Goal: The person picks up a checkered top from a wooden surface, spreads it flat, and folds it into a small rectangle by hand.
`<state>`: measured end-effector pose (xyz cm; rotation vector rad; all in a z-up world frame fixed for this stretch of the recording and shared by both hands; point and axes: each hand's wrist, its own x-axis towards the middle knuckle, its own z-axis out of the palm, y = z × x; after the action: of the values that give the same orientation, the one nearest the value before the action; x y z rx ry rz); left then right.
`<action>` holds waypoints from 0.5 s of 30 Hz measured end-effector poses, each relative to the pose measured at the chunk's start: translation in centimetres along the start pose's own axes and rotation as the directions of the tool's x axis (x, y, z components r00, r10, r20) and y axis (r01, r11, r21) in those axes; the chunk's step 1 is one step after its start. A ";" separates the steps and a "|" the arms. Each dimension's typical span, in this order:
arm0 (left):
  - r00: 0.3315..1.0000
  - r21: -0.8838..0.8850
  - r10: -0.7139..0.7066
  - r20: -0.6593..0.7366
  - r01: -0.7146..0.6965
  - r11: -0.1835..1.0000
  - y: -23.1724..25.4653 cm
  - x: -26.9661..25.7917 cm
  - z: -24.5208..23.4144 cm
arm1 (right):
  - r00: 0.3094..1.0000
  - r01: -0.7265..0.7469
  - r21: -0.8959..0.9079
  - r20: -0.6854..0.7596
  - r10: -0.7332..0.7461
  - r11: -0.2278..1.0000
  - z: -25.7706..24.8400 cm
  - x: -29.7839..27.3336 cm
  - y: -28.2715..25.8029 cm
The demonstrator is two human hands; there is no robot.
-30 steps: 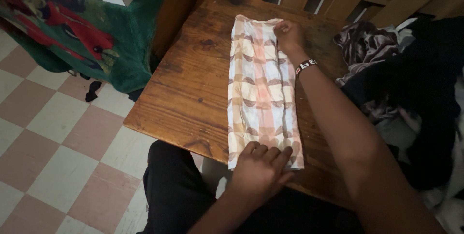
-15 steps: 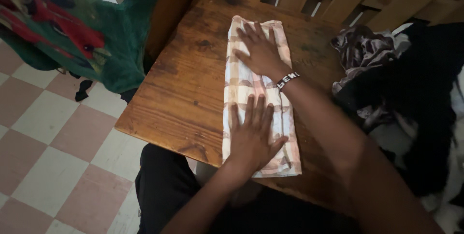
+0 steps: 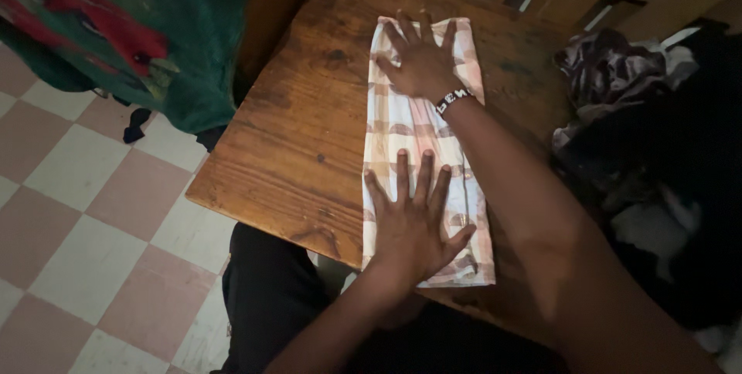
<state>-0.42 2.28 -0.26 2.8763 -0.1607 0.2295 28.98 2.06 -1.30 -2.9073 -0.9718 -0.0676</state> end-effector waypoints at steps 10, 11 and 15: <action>0.995 0.001 -0.094 0.038 0.094 0.996 0.1 0.2 -0.8 | 0.982 0.033 -0.017 -0.187 -0.035 0.999 3.0 4.7 1.7; 0.995 -0.002 -0.094 0.045 0.094 0.996 0.1 0.2 -0.7 | 0.974 0.021 -0.002 -0.227 -0.021 1.000 3.3 5.0 1.8; 0.995 0.009 -0.095 0.041 0.095 0.995 0.0 0.4 -0.5 | 0.946 0.017 0.025 -0.325 -0.008 1.000 4.5 6.2 2.6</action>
<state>-0.10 2.37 0.27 2.8876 -0.0305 0.1529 35.56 4.08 -5.54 -2.7405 -0.9228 -0.5120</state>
